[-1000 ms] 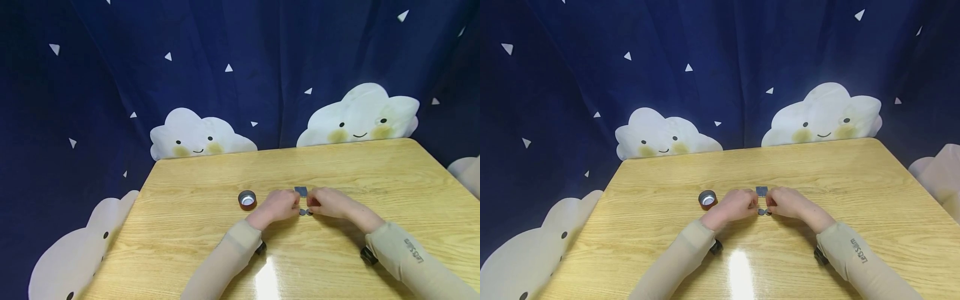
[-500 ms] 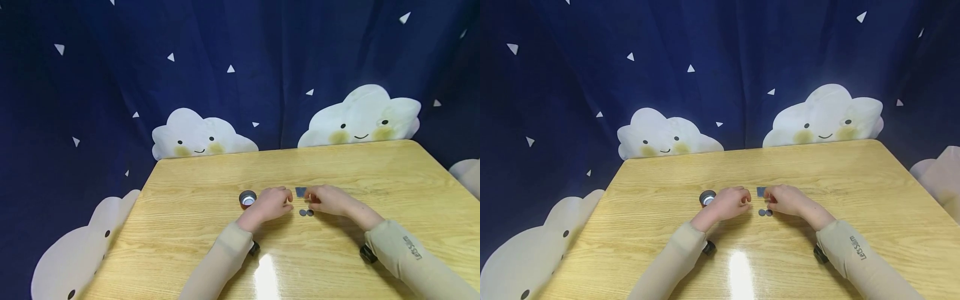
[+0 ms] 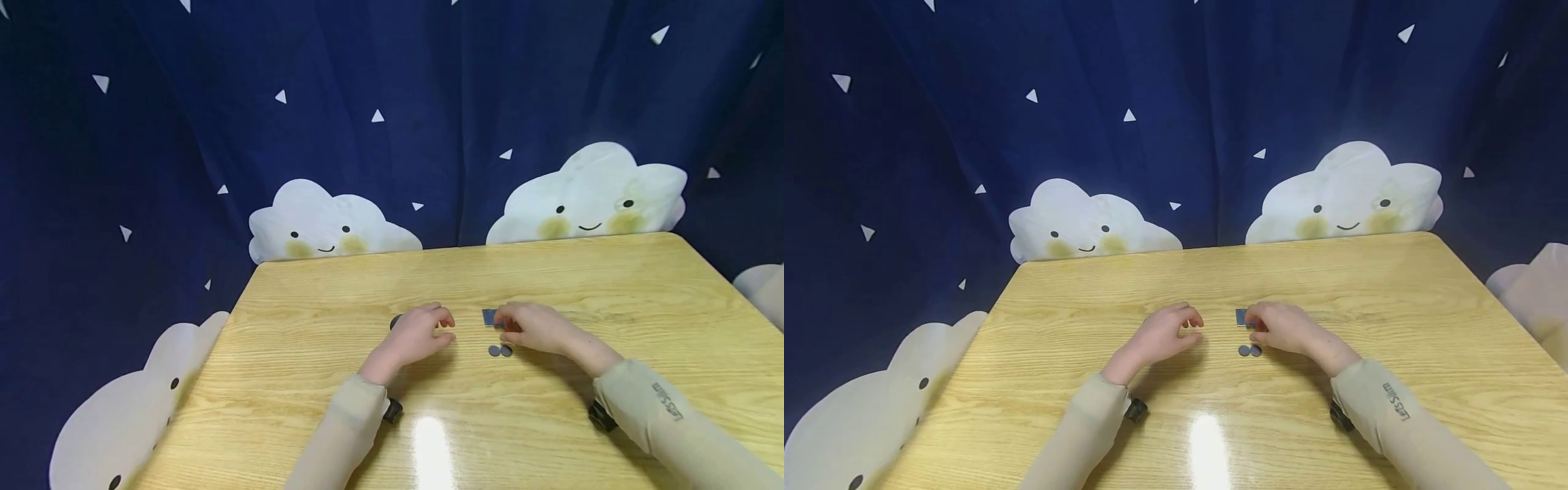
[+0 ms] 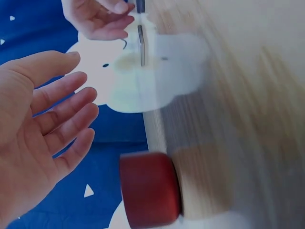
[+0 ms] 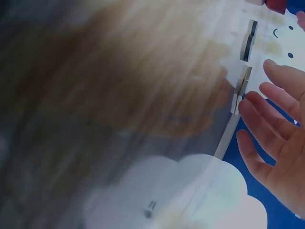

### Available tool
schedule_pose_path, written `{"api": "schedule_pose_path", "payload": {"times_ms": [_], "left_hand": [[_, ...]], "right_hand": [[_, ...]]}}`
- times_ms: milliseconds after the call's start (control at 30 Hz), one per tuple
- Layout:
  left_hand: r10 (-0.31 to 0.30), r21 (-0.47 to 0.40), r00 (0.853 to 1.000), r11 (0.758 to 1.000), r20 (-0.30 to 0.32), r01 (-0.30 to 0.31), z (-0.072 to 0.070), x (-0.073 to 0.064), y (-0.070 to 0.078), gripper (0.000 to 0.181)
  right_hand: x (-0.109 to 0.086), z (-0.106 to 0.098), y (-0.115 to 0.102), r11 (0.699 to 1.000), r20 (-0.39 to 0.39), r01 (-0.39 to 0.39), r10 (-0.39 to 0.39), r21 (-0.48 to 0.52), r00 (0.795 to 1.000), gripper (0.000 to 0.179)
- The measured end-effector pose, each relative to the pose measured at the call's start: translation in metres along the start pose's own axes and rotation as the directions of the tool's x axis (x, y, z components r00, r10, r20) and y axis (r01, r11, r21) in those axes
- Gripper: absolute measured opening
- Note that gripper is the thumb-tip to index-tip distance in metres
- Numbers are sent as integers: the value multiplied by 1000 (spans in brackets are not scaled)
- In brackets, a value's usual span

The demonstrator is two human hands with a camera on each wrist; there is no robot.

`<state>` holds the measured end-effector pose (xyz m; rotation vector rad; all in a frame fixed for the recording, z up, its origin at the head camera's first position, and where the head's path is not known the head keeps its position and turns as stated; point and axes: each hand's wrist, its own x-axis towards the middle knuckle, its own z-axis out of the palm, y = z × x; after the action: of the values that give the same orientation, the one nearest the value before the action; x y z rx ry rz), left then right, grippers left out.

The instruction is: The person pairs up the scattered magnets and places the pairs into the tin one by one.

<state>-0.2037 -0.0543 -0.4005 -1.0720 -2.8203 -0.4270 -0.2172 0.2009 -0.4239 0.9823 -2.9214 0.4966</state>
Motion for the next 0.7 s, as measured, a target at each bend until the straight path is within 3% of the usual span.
{"api": "schedule_pose_path", "payload": {"times_ms": [200,400,567,700], "left_hand": [[-13,-27,998,1000,-61,12,0,-7,-11,21],[-23,-114,992,993,-121,10,0,-14,-25,22],[-89,-152,988,986,-126,70,-2,-23,-36,28],[-163,-308,981,943,-101,125,-2,-31,-45,36]], "right_hand": [[0,0,2,998,-17,49,-50,-39,999,24],[4,-2,5,997,-34,56,-58,-50,998,26],[6,-2,5,995,-49,66,-70,-77,996,32],[7,-1,4,994,-36,61,-64,-89,997,34]]}}
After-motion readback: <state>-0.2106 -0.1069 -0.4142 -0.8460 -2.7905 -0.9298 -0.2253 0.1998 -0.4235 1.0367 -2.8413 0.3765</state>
